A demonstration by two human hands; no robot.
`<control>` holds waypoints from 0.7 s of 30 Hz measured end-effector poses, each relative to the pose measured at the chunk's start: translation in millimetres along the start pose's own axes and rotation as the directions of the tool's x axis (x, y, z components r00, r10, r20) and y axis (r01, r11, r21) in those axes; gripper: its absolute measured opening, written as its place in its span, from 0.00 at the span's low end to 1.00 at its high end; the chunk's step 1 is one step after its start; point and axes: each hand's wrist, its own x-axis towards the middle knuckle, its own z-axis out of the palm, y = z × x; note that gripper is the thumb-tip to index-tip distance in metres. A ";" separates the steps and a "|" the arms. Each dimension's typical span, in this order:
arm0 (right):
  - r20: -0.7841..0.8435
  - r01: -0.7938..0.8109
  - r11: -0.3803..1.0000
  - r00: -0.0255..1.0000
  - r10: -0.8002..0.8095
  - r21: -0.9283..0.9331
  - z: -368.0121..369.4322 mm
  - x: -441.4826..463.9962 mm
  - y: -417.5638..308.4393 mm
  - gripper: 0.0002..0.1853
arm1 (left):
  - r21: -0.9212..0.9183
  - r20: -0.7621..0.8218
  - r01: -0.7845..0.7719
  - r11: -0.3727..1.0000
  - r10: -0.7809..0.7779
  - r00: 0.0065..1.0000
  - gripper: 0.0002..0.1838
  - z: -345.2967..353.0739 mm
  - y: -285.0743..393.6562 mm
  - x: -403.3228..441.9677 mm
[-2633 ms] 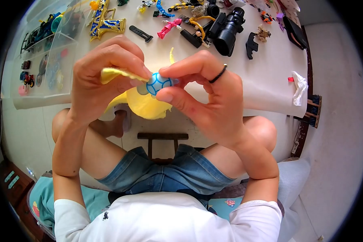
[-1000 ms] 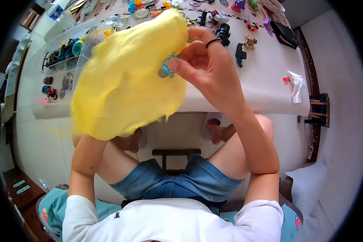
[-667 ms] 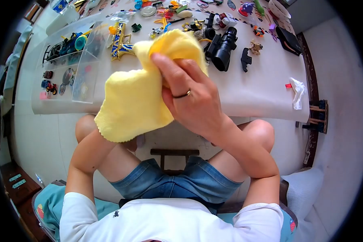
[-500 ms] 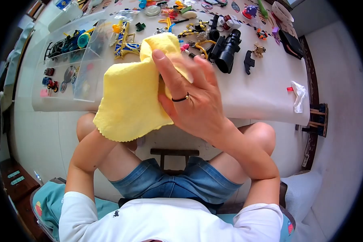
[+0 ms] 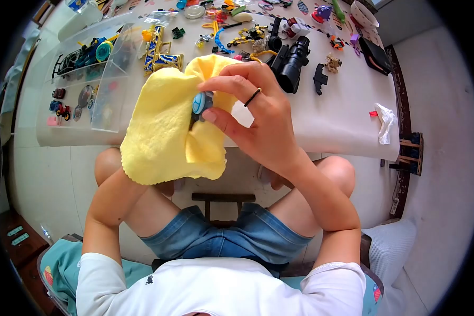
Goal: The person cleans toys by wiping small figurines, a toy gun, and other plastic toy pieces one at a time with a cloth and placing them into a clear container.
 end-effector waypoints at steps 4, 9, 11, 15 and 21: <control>-0.085 -0.027 0.999 0.996 0.024 -0.032 -4.3 -0.1 6.6 0.14 | -0.167 0.022 0.065 0.984 -0.062 0.998 0.34 1.6 -5.8 -1.4; -0.091 0.138 0.918 0.979 -0.184 -0.370 -5.7 -0.4 11.3 0.16 | -0.332 0.037 0.105 0.937 -0.099 0.994 0.33 13.6 -17.1 2.7; -0.062 0.191 0.911 0.972 -0.229 -0.364 -6.1 -0.1 11.8 0.15 | -0.387 0.038 0.118 0.915 -0.112 0.993 0.32 19.4 -22.0 3.0; 0.016 0.220 0.942 0.975 -0.223 -0.252 -15.8 2.9 13.1 0.15 | -0.338 0.086 0.090 0.937 -0.064 0.994 0.31 17.8 -32.5 -7.3; 0.113 0.168 0.984 0.980 -0.161 -0.057 -27.5 7.8 12.7 0.14 | -0.053 0.247 0.092 0.994 -0.076 0.966 0.30 -0.4 -15.1 -1.9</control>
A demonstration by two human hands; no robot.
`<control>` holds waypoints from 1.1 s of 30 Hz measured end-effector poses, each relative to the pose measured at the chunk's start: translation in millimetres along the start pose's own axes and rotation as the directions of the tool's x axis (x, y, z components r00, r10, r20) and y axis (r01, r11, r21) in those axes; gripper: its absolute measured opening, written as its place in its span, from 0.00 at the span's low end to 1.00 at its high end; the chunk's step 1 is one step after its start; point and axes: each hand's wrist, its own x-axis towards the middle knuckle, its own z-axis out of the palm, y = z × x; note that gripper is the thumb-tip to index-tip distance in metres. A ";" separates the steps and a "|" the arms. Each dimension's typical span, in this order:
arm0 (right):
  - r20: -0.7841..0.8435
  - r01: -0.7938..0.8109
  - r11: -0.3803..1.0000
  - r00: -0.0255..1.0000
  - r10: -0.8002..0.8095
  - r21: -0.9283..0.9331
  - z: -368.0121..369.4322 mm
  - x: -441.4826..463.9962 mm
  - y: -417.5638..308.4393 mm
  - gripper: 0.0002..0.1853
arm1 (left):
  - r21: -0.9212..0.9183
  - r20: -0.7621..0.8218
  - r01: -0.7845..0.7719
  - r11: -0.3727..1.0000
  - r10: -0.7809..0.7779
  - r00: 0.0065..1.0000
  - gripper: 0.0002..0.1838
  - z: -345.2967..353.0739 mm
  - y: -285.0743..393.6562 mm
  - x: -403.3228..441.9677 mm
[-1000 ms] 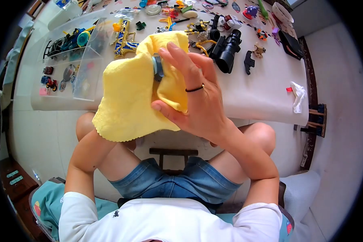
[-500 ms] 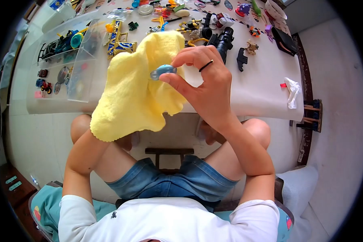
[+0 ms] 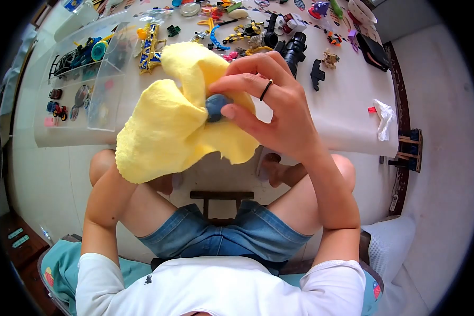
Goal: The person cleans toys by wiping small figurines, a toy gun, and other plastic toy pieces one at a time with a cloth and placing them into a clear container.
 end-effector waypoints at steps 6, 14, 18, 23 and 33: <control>-0.023 -0.055 0.998 0.998 0.055 -0.009 4.1 -4.9 1.5 0.14 | -0.127 -0.035 0.036 0.991 -0.041 0.999 0.28 2.0 2.1 4.7; -0.078 -0.020 0.938 0.997 -0.008 -0.347 24.6 -9.9 -7.7 0.15 | -0.495 -0.085 0.037 0.868 -0.091 0.992 0.26 17.8 3.2 20.3; -0.078 -0.040 0.979 0.997 0.024 -0.201 19.5 -8.4 -9.4 0.15 | -0.697 0.015 0.103 0.710 -0.130 0.991 0.25 8.6 12.7 7.0; -0.072 -0.010 0.995 0.997 0.002 -0.102 18.5 -5.7 -8.7 0.15 | -0.820 0.056 0.138 0.555 -0.163 0.985 0.23 13.8 11.9 11.4; -0.115 -0.249 0.965 0.964 0.239 -0.087 15.0 -9.1 -15.3 0.13 | -0.921 0.095 0.144 0.362 -0.151 0.984 0.21 10.5 9.0 9.2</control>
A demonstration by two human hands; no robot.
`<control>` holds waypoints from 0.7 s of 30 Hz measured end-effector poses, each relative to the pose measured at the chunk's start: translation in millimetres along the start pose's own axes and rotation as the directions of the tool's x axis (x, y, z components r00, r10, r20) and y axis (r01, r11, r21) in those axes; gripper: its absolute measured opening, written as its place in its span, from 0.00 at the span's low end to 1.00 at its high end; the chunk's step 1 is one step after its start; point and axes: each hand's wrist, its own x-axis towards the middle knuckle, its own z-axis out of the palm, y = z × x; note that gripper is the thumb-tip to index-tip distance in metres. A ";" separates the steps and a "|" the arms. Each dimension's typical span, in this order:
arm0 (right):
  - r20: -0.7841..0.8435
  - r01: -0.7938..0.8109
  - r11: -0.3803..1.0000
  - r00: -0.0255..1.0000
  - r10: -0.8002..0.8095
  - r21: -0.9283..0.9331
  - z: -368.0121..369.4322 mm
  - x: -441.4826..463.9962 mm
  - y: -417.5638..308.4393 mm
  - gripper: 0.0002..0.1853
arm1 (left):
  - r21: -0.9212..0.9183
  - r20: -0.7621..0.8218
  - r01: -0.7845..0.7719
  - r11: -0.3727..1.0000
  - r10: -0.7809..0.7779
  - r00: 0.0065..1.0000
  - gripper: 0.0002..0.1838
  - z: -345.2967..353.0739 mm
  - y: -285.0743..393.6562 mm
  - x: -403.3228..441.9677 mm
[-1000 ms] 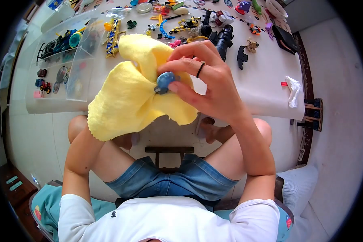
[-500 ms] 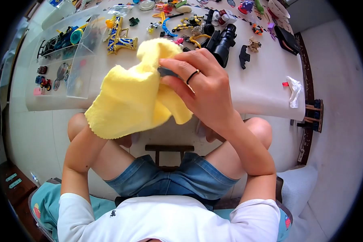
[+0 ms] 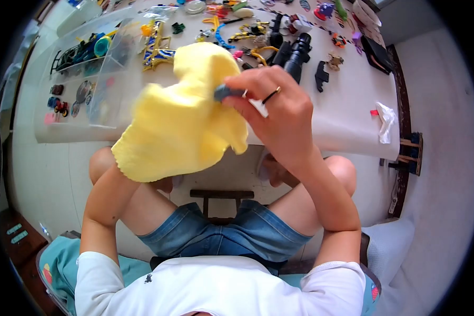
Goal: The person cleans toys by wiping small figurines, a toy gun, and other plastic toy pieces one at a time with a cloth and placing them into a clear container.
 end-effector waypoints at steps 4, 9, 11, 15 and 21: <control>0.048 0.082 0.994 0.995 -0.085 0.073 5.5 2.8 0.4 0.15 | -0.036 -0.047 -0.094 0.995 0.092 0.995 0.18 0.7 -4.2 20.1; 0.037 -0.006 0.997 0.999 0.003 0.078 6.0 3.4 -1.8 0.17 | -0.334 -0.009 -0.034 0.942 0.033 0.999 0.18 -4.0 -5.0 -3.5; 0.038 0.103 0.994 0.994 -0.102 -0.031 5.9 7.6 -8.8 0.18 | -0.417 0.171 0.113 0.902 -0.044 0.984 0.19 -8.5 -2.1 -0.1; 0.166 0.160 0.987 0.974 -0.155 -0.020 3.7 11.0 -10.6 0.18 | -0.035 0.310 -0.186 0.982 0.187 0.932 0.20 -11.8 -4.8 22.8; 0.116 -0.034 0.958 0.993 0.000 0.285 -20.2 77.5 -5.5 0.14 | -0.417 0.276 0.104 0.903 0.017 0.961 0.18 -19.2 14.5 -20.1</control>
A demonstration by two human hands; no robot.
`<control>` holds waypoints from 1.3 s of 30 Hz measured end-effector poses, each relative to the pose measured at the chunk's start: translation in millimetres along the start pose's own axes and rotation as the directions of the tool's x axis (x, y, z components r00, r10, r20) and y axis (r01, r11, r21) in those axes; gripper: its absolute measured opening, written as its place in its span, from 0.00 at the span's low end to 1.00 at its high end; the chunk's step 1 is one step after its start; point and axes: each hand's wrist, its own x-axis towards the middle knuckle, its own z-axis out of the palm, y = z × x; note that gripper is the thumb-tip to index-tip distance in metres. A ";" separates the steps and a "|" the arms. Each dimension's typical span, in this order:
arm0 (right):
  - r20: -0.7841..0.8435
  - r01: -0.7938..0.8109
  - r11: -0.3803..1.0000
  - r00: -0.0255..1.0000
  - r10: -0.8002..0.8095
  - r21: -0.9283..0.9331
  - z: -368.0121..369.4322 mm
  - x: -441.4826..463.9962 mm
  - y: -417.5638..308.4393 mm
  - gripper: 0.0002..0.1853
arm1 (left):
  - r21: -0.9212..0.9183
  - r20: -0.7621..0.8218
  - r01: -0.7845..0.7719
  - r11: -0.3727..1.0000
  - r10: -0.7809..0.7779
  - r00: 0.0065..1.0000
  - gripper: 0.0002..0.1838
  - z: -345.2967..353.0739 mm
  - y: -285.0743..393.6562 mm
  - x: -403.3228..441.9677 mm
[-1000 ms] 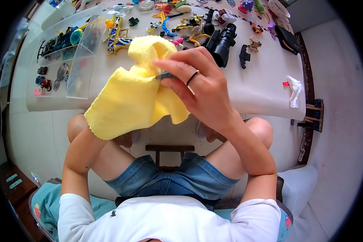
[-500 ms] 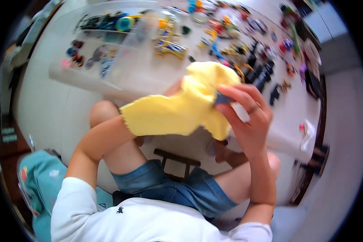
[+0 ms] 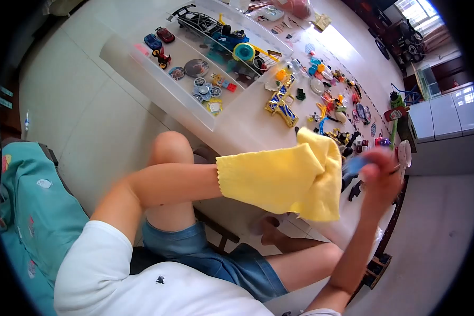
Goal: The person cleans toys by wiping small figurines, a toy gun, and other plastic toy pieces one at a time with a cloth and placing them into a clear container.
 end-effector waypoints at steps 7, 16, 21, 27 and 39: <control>0.606 0.383 0.838 0.791 -0.080 -0.389 171.4 114.3 -80.7 0.18 | 0.495 -0.085 0.238 0.836 -0.226 0.970 0.13 -9.3 -67.5 32.9; 0.917 0.733 0.553 0.344 0.202 -0.397 262.0 131.5 -29.8 0.21 | 0.504 -0.192 0.381 0.775 -0.329 0.924 0.10 24.5 -19.9 11.9; 0.775 0.584 0.641 0.632 0.026 -0.498 222.6 147.7 -54.0 0.18 | 0.421 -0.153 0.375 0.826 -0.343 0.927 0.11 -11.8 -67.7 34.9; 0.451 0.308 0.737 0.893 -0.005 -0.601 86.3 170.9 -13.1 0.17 | 0.451 -0.076 0.282 0.847 -0.278 0.957 0.12 -2.6 -57.1 34.3; 0.495 0.160 0.714 0.820 0.288 -0.681 59.1 118.5 107.6 0.10 | 0.387 -0.096 0.442 0.809 -0.441 0.892 0.12 2.1 -52.4 34.1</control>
